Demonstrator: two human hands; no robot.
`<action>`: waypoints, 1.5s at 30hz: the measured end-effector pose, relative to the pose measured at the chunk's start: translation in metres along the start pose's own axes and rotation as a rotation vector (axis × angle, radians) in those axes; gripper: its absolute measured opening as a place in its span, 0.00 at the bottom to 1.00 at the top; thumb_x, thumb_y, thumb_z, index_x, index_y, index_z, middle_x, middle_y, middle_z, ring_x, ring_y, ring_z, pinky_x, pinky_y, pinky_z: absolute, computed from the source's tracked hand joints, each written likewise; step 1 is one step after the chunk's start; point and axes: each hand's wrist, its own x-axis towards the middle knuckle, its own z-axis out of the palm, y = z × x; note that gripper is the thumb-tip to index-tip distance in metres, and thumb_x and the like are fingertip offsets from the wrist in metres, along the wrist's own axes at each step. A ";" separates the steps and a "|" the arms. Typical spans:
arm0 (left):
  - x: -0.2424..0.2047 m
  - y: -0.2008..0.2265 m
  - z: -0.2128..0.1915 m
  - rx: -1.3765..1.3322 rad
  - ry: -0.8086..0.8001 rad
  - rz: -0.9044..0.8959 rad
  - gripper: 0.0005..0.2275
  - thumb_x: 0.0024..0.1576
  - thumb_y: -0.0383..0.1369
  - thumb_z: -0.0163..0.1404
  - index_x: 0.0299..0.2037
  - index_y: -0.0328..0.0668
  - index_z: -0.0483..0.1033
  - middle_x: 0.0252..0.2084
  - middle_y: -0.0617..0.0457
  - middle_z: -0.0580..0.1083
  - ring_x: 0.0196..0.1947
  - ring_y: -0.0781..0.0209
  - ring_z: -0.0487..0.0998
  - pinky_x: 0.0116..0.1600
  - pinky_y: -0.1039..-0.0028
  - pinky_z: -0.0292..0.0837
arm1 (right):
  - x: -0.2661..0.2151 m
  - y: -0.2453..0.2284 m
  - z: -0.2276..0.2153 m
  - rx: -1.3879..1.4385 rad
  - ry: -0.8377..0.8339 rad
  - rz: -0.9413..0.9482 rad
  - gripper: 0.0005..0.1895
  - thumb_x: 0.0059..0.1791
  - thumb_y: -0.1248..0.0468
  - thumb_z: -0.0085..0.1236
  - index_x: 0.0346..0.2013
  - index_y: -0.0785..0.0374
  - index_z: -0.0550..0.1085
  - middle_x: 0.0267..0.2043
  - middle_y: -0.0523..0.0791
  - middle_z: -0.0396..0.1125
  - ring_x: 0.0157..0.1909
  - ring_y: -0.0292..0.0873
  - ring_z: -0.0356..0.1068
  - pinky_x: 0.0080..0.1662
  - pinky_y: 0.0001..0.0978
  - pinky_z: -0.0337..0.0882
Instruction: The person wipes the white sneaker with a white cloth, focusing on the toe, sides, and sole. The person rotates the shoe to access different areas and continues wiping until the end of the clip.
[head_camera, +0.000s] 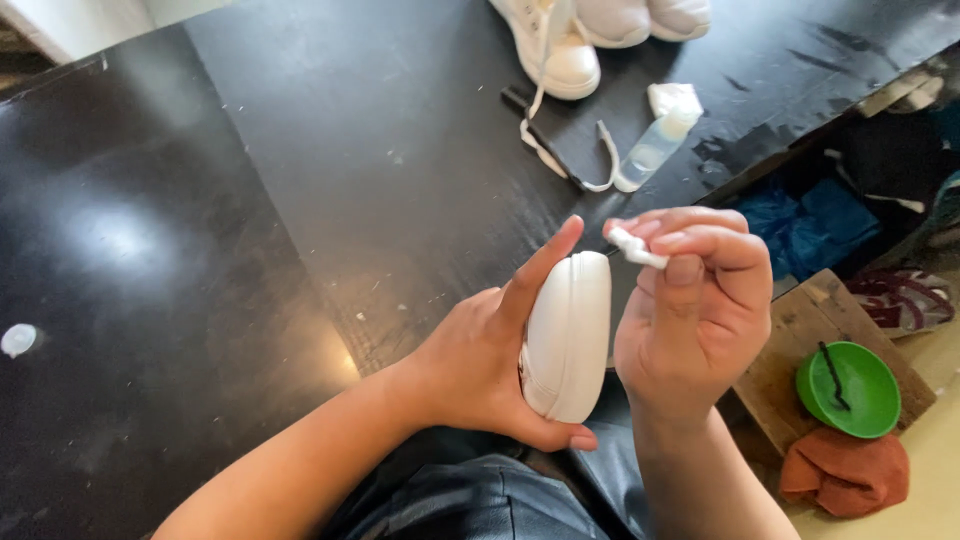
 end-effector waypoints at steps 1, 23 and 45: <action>0.003 0.001 0.002 0.000 -0.003 0.010 0.61 0.38 0.60 0.61 0.77 0.50 0.32 0.43 0.53 0.77 0.40 0.48 0.81 0.48 0.64 0.77 | 0.000 -0.002 -0.006 -0.004 0.003 -0.009 0.09 0.60 0.58 0.48 0.42 0.61 0.66 0.42 0.47 0.62 0.45 0.43 0.69 0.56 0.38 0.79; 0.145 -0.034 0.075 -1.081 0.220 -0.476 0.42 0.53 0.59 0.50 0.76 0.51 0.51 0.58 0.36 0.71 0.50 0.51 0.76 0.57 0.54 0.74 | 0.095 0.177 -0.104 -0.700 -0.064 -0.406 0.01 0.54 0.68 0.64 0.39 0.63 0.80 0.42 0.46 0.76 0.45 0.50 0.72 0.51 0.40 0.69; 0.126 -0.082 0.110 -1.403 0.232 -0.448 0.43 0.53 0.65 0.48 0.68 0.37 0.61 0.59 0.37 0.74 0.47 0.56 0.81 0.53 0.65 0.79 | 0.082 0.241 -0.119 -0.127 0.278 0.210 0.29 0.48 0.76 0.66 0.60 0.54 0.66 0.63 0.44 0.59 0.50 0.41 0.71 0.47 0.52 0.83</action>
